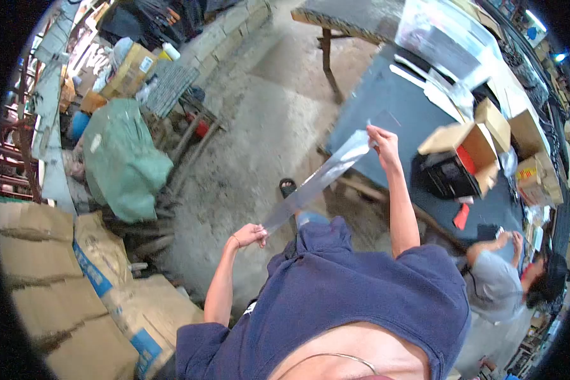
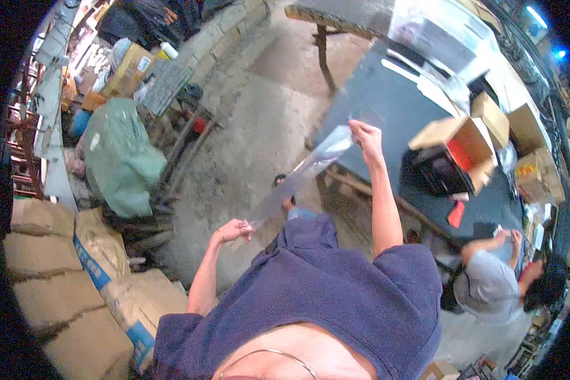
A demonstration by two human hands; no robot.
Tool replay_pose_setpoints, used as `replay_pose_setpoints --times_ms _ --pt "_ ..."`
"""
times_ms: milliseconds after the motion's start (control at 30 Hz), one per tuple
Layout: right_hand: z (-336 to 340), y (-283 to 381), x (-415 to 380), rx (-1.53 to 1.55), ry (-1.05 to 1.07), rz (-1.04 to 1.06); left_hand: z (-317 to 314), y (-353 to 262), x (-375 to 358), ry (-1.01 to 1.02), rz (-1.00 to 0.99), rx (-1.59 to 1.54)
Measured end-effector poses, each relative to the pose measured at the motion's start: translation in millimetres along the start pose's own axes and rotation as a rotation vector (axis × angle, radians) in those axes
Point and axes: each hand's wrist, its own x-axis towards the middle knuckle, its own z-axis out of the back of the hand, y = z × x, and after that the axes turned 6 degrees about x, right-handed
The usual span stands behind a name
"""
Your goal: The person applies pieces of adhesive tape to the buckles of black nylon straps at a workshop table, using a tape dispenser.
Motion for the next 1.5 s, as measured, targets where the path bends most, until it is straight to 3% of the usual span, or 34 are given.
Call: replay_pose_setpoints --times_ms 67,100,200,333,433,500,633,667,767,800,833,867,933,1100,1167,1200,1267,1367,1433,1500 --pt "2 -11 18 -0.052 -0.005 -0.003 10 5 11 -0.070 -0.011 -0.046" --pt "-69 -47 102 -0.008 -0.020 -0.005 117 9 31 -0.086 0.005 -0.036" --pt "-140 -67 201 0.074 -0.067 0.040 207 -11 68 -0.213 -0.030 0.074" --pt "-244 -90 303 0.116 -0.133 -0.131 312 -55 72 -0.348 0.087 0.009" --pt "-309 -79 380 0.068 0.023 -0.017 404 -22 114 -0.322 0.053 -0.093" --pt "-338 -77 427 0.111 0.040 -0.015 456 -37 146 -0.316 0.072 -0.064" --pt "-359 -80 521 0.015 -0.152 -0.016 588 -75 233 -0.253 0.109 -0.004" --pt "-367 -76 535 0.028 -0.256 -0.016 618 -99 249 -0.368 0.060 0.171" --pt "-393 -47 591 0.017 -0.444 0.100 718 -154 326 -0.383 0.052 0.044" --pt "-387 -43 618 0.001 -0.484 0.121 752 -182 370 -0.347 -0.023 0.223" --pt "-399 -12 656 0.023 -0.516 0.280 806 -219 421 -0.287 -0.083 0.414" --pt "-415 14 670 0.076 -0.632 0.269 831 -246 451 -0.249 -0.163 0.560" --pt "-393 7 717 -0.105 -0.720 0.348 873 -311 502 -0.167 -0.256 0.722" --pt "-406 17 859 -0.101 -0.759 0.502 985 -407 616 -0.081 -0.278 0.746" --pt "-399 15 920 -0.151 -0.806 0.404 1025 -403 661 -0.127 -0.301 0.635" --pt "-393 10 957 -0.122 -0.828 0.407 1041 -416 668 -0.164 -0.135 0.539" --pt "-407 14 1029 -0.116 -0.852 0.412 1087 -407 699 -0.142 -0.256 0.416" --pt "-449 51 1142 -0.166 -0.821 0.305 1152 -438 737 -0.124 -0.136 0.451" --pt "-464 69 1203 -0.207 -0.797 0.306 1198 -468 764 -0.153 -0.238 0.485" --pt "-466 87 1263 -0.188 -0.700 0.301 1225 -512 800 -0.124 -0.146 0.315"
